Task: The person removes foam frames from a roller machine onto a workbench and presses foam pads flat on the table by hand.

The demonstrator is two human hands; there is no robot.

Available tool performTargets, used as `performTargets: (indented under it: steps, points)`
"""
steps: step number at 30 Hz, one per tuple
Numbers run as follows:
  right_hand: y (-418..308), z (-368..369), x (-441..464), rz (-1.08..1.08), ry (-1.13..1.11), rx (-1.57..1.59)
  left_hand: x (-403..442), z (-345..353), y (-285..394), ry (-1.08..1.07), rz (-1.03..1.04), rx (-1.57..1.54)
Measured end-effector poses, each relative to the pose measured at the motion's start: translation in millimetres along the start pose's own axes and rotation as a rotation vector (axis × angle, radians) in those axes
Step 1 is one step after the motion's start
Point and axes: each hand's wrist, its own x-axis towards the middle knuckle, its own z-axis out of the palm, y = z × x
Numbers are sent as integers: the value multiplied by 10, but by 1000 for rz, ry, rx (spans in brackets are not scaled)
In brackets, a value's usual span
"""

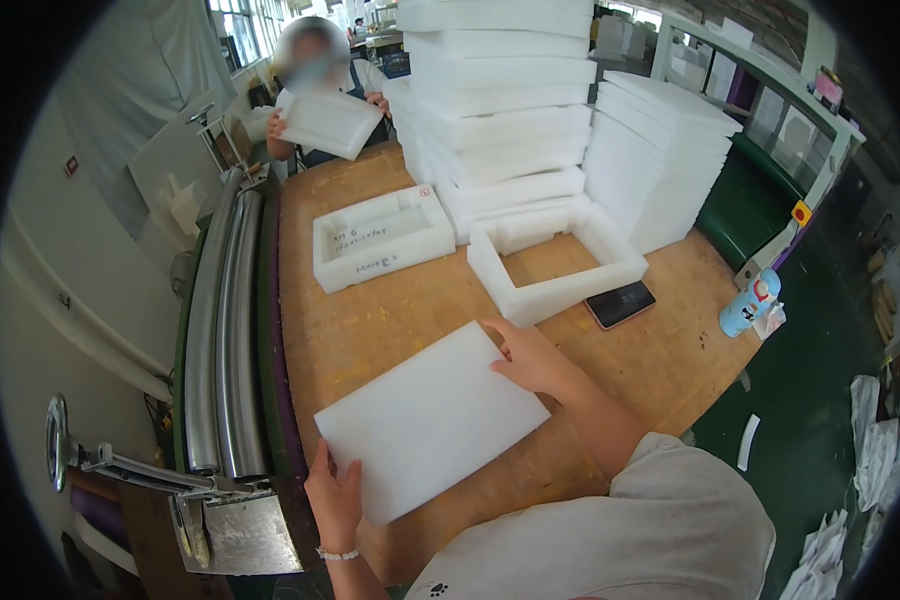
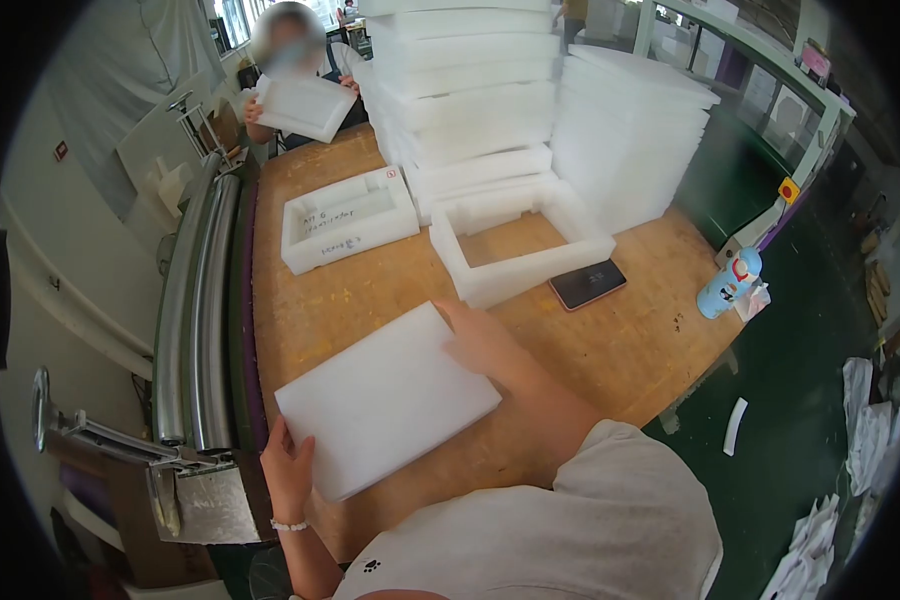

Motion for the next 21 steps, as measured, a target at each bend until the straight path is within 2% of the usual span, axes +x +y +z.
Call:
performTargets:
  steps: [3, 8, 13, 17, 21]
  points:
    - [36, -6, 66, 35, 6, 63, 89, -29, 49, -9, 34, 45]
    - [-66, -80, 133, 137, -94, 5, 130, -24, 167, -91, -48, 181]
    - [-55, -73, 243, 133, -117, 38, 264, -76, 72, -80, 52, 175]
    - [-123, -51, 223, 170, 12, -10, 349, -13, 109, 3, 68, 285]
    - [-58, 52, 219, 146, 49, -63, 341, 24, 116, 21, 86, 400]
